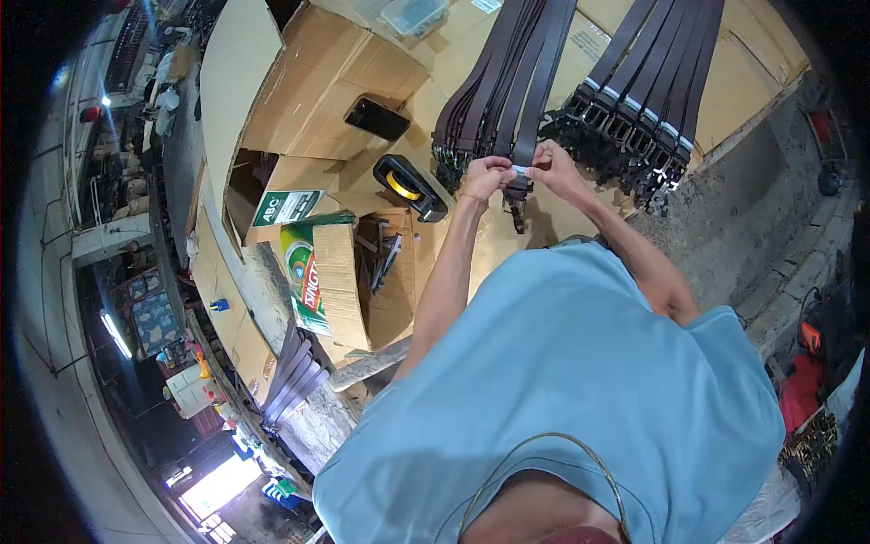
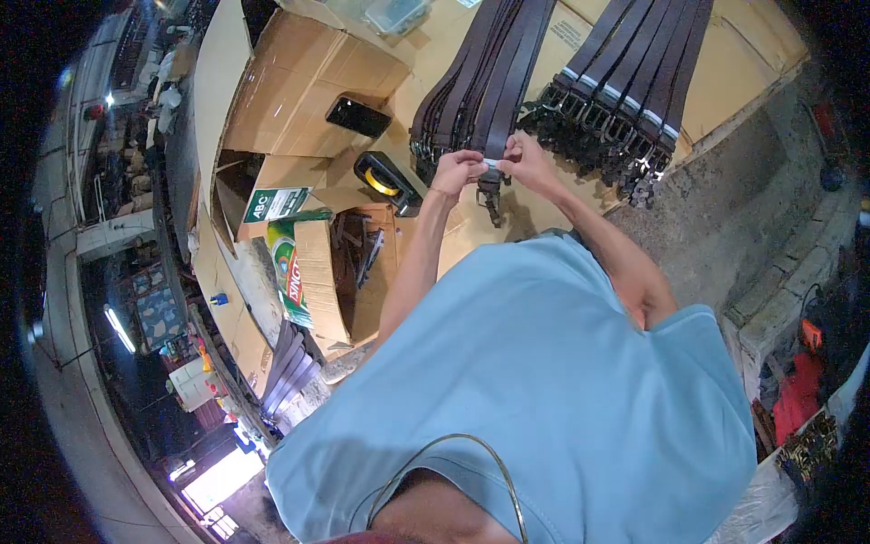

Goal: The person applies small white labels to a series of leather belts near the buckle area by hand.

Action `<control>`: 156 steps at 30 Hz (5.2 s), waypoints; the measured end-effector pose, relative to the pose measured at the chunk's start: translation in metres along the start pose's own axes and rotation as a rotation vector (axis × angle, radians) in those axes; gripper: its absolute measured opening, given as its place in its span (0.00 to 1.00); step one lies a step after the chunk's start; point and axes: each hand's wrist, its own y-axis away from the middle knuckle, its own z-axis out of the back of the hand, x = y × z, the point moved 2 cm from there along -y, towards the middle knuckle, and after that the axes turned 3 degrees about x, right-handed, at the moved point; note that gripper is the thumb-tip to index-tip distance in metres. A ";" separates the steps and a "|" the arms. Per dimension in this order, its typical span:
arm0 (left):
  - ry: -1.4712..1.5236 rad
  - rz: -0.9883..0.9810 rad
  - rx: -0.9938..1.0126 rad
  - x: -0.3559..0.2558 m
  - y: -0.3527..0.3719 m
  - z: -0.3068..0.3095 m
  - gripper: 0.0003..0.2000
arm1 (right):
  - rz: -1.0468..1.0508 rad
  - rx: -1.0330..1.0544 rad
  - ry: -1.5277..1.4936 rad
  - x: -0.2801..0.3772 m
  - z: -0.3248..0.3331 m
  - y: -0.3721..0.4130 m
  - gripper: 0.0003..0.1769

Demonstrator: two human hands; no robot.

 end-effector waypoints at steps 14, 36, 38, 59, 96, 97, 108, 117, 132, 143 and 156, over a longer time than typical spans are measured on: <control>-0.185 -0.228 -0.105 0.029 -0.010 -0.026 0.11 | 0.108 -0.167 0.423 0.031 0.007 0.029 0.10; 0.020 -0.186 -0.309 0.009 0.013 -0.056 0.08 | -0.247 -0.130 0.047 0.006 0.017 0.038 0.16; 0.021 -0.193 -0.302 0.014 0.008 -0.052 0.08 | -0.231 -0.121 0.020 0.008 0.015 0.036 0.12; 0.014 -0.283 -0.253 0.015 0.025 0.007 0.08 | -0.248 0.144 0.186 -0.036 -0.027 -0.009 0.09; -0.828 -0.427 -0.802 -0.043 0.050 -0.017 0.12 | -0.193 -0.133 0.245 0.029 -0.062 -0.011 0.15; -0.860 -0.429 -0.799 -0.048 0.054 -0.023 0.11 | -0.177 -0.125 0.234 0.019 -0.066 -0.017 0.14; -1.096 -0.430 -0.948 -0.064 0.065 -0.032 0.12 | -0.258 0.083 0.072 0.031 -0.073 -0.031 0.20; -0.537 -0.383 -1.053 -0.034 0.072 -0.066 0.20 | -0.230 0.134 0.191 0.037 -0.053 -0.023 0.14; 0.143 -0.252 -0.206 0.044 0.030 0.014 0.13 | -0.253 0.221 0.234 0.014 -0.035 -0.012 0.10; 0.208 -0.306 0.035 0.005 0.023 0.043 0.06 | -0.133 0.342 0.538 0.063 -0.043 -0.035 0.11; 0.366 -0.187 -0.211 0.004 0.028 0.019 0.05 | -0.346 0.112 -0.236 0.081 -0.043 -0.009 0.15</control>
